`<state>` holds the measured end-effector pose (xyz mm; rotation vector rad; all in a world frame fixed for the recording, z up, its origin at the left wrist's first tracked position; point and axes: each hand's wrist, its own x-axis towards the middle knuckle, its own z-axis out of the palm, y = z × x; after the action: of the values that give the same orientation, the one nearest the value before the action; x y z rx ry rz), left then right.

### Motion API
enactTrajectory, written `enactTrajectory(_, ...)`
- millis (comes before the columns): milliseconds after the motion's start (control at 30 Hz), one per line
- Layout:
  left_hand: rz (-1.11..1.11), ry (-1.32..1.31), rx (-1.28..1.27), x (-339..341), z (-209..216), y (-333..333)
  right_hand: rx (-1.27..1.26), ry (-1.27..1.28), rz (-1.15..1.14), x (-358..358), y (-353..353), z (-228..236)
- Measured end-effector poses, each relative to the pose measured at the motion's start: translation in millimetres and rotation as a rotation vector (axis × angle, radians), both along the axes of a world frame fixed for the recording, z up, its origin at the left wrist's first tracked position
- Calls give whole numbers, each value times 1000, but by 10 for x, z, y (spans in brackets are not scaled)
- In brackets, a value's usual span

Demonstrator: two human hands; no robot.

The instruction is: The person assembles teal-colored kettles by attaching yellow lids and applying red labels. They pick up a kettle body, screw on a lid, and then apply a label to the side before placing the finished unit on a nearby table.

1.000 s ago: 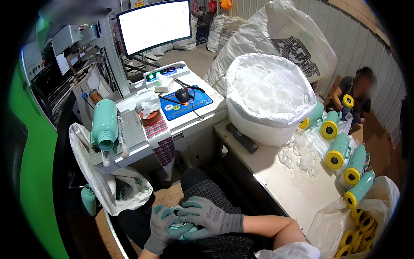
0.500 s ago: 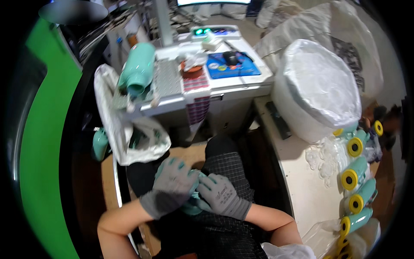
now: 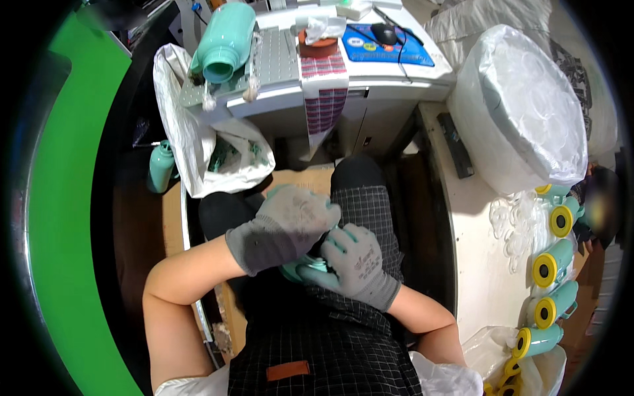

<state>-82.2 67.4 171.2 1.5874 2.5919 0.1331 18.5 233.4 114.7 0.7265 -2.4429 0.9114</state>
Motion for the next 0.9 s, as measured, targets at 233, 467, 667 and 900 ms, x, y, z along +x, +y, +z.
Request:
enactTrajectory(233,244,-150,747,314,-965,-268,-351,-127,-272,693,675,-364)
enactTrajectory(467,62,-375,708,605,-724,75,-997,-1253,-331,1283,1110,-254)
enactTrajectory(667,867,-685,1037,-1152,-1167,177,-1154,-712,-525,1162,1177,-357)
enactTrajectory(900,915,-1008,1131,-2132,-1922,265,-613,-383,-676,1103,1055,-690)
